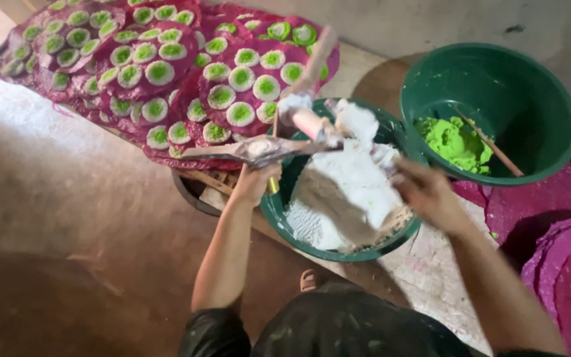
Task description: The person prepares small circular snacks using white and green dough and a wooden stamp tool. They arrange the snacks on circular mats and place them into a large steamer pot.
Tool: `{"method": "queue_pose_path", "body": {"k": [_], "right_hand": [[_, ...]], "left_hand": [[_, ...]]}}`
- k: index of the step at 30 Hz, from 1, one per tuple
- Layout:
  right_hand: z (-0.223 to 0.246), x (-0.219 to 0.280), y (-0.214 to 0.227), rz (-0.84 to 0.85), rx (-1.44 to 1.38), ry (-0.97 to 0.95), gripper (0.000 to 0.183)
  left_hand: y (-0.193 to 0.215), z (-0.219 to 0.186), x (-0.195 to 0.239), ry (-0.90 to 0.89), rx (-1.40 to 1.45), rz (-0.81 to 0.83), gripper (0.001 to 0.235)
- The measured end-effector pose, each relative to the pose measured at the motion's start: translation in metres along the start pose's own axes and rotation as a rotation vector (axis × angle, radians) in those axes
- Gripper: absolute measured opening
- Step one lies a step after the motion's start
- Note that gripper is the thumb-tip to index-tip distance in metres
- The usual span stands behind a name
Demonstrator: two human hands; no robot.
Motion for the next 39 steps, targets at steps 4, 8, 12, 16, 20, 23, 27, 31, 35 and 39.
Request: {"method": "queue_pose_path", "body": {"k": [4, 8, 12, 16, 20, 23, 27, 31, 35, 39], "right_hand": [[0.003, -0.015, 0.021, 0.176, 0.036, -0.031, 0.041], [0.004, -0.016, 0.026, 0.197, -0.084, 0.043, 0.039], [-0.002, -0.016, 0.022, 0.167, 0.025, 0.13, 0.036], [-0.01, -0.022, 0.007, 0.013, 0.146, 0.268, 0.04], [-0.026, -0.02, -0.029, -0.049, 0.244, 0.005, 0.039], [-0.033, -0.007, -0.052, 0.063, 0.486, 0.077, 0.04], [-0.014, -0.002, -0.064, 0.165, 0.657, 0.233, 0.057], [0.027, 0.003, -0.053, 0.006, 0.226, 0.557, 0.083], [0.053, 0.032, -0.007, 0.204, -0.885, 0.637, 0.092], [0.062, 0.08, 0.047, 0.195, -0.964, 0.591, 0.089]], "left_hand": [[0.004, -0.007, 0.015, 0.188, 0.083, 0.037, 0.051], [0.0, -0.01, 0.018, 0.331, 0.074, 0.013, 0.036], [0.008, -0.014, 0.029, 0.292, 0.094, 0.071, 0.031], [0.0, -0.016, 0.043, 0.384, 0.443, 0.158, 0.041], [-0.008, -0.029, 0.049, 0.394, 0.794, -0.007, 0.043], [-0.001, -0.05, 0.049, 0.302, 0.54, -0.225, 0.046], [0.002, -0.086, 0.041, 0.126, 0.389, -0.125, 0.047], [-0.057, -0.084, 0.057, 0.094, 0.604, 0.225, 0.052], [-0.15, -0.046, 0.098, 0.557, 0.881, 0.434, 0.059], [-0.195, -0.024, 0.11, 0.482, 0.222, 0.629, 0.058]]}}
Point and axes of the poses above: each hand's wrist, its own x-axis away from the middle knuckle, its own y-axis out of the back of the hand, z = x × y, the point moved 1 cm from there along -x, towards the middle knuckle, and after that the axes turned 11 degrees about -y, right-handed, at the moved point
